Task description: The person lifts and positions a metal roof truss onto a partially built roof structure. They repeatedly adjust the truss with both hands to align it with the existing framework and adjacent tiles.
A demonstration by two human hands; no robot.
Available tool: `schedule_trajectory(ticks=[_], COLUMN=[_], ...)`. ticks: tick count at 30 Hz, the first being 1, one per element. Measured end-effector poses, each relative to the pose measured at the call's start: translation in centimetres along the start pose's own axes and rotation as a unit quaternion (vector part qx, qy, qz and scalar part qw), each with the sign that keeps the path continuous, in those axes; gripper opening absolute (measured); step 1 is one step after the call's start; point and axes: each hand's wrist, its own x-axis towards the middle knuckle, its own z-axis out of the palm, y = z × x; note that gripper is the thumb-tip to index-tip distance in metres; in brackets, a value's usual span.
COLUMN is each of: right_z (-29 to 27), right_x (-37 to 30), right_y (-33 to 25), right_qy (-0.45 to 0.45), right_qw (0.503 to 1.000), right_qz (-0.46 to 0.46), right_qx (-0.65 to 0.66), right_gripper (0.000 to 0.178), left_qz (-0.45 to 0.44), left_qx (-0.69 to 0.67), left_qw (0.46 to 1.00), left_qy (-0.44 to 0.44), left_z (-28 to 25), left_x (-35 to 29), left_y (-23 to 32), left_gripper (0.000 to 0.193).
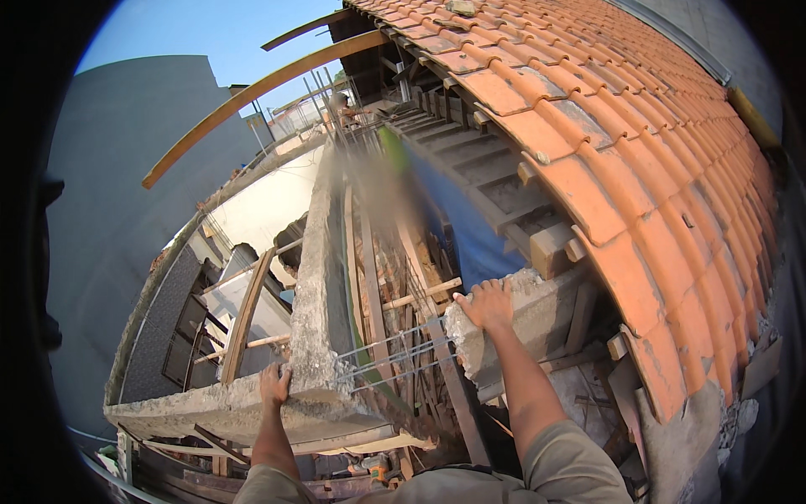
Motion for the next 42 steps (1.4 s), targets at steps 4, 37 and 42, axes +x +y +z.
schedule_trajectory(ticks=[4,37,42], right_z=[0.2,2.2,2.0], right_x=[0.0,0.6,0.8], right_y=[0.1,0.9,0.8], right_qy=[-0.008,0.033,0.024], right_qw=[1.0,0.999,0.999], right_qz=[0.007,-0.028,-0.03], right_qx=[-0.009,-0.008,-0.024], right_gripper=[0.079,0.054,0.057], left_qz=[-0.009,-0.092,-0.1], left_qx=[-0.029,-0.021,0.005], left_qw=[0.998,0.996,0.995], left_qy=[-0.052,-0.007,-0.029], left_z=[-0.2,-0.7,-0.6], left_x=[0.3,0.6,0.8], left_y=[-0.3,1.6,1.3], left_gripper=[0.059,0.057,0.059])
